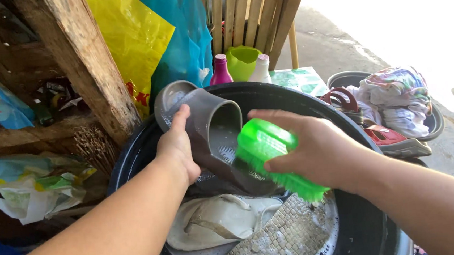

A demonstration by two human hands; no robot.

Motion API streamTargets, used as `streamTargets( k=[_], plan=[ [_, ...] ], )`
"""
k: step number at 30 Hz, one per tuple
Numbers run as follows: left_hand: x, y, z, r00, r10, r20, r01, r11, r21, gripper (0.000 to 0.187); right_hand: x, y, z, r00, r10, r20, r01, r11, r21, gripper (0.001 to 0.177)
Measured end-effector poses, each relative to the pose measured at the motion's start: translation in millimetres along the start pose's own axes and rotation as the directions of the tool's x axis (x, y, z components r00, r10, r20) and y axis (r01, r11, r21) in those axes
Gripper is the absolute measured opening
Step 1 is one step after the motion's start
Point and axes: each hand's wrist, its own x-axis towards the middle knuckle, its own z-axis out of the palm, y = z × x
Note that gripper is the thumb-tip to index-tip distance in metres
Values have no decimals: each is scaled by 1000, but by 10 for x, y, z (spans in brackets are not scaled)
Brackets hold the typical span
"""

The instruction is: Wash various types of footwear including sandals and flip-flops in a basin with soapy water and a brush.

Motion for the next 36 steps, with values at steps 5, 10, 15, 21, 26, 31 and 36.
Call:
streamTargets(
  k=[5,10,15,21,26,31,36],
  plan=[
    [28,-209,116,966,257,-4,-253,952,174,68,55,-307,86,982,151,115,-129,975,-183,80],
    [-60,-144,172,906,423,-1,-400,858,322,59,155,-395,240,1000,23,4,-23,998,-58,76],
    [-225,-82,190,972,235,-24,-225,952,206,60,444,-192,364,945,-149,-292,154,988,-6,69],
    [-119,401,-276,973,-161,164,64,875,480,82,211,-101,-77,998,-29,62,42,976,-215,69],
    [501,387,-538,990,-96,100,23,826,563,70,236,209,-9,991,-86,105,102,982,-160,73],
    [150,349,-269,1000,0,-24,17,728,685,51,284,725,106,983,155,100,-135,975,-179,73],
    [418,258,-315,1000,-17,18,0,721,693,42,269,876,88,961,263,83,-214,900,-380,46]
  ],
)
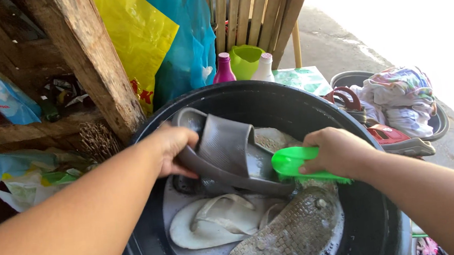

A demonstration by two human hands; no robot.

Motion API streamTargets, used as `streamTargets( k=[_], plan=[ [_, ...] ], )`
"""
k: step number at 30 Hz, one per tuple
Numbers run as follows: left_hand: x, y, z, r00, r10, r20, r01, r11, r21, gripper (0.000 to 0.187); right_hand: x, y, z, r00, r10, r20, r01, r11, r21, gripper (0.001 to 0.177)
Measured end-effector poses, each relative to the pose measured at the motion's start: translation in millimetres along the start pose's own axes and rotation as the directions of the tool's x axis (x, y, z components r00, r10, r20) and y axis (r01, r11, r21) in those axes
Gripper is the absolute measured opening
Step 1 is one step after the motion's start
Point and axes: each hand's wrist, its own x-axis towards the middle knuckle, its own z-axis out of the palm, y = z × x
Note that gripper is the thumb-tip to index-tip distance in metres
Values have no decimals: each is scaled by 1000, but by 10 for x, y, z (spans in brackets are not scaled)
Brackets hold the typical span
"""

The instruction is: Wash various types of footwear including sandals and flip-flops in a basin with soapy water and a brush.

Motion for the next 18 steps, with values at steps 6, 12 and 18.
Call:
streamTargets(
  k=[6,12,18],
  plan=[
    [-169,-511,33,999,-42,-1,42,999,-11,29,-102,-470,339,997,-69,-43,71,996,53,45],
    [-389,-633,-125,995,-52,-86,45,996,-72,27,70,-787,456,952,-276,-130,304,897,321,38],
    [-446,-581,34,994,48,-98,-42,997,69,33,245,177,559,977,-204,62,213,947,-239,58]
  ],
)
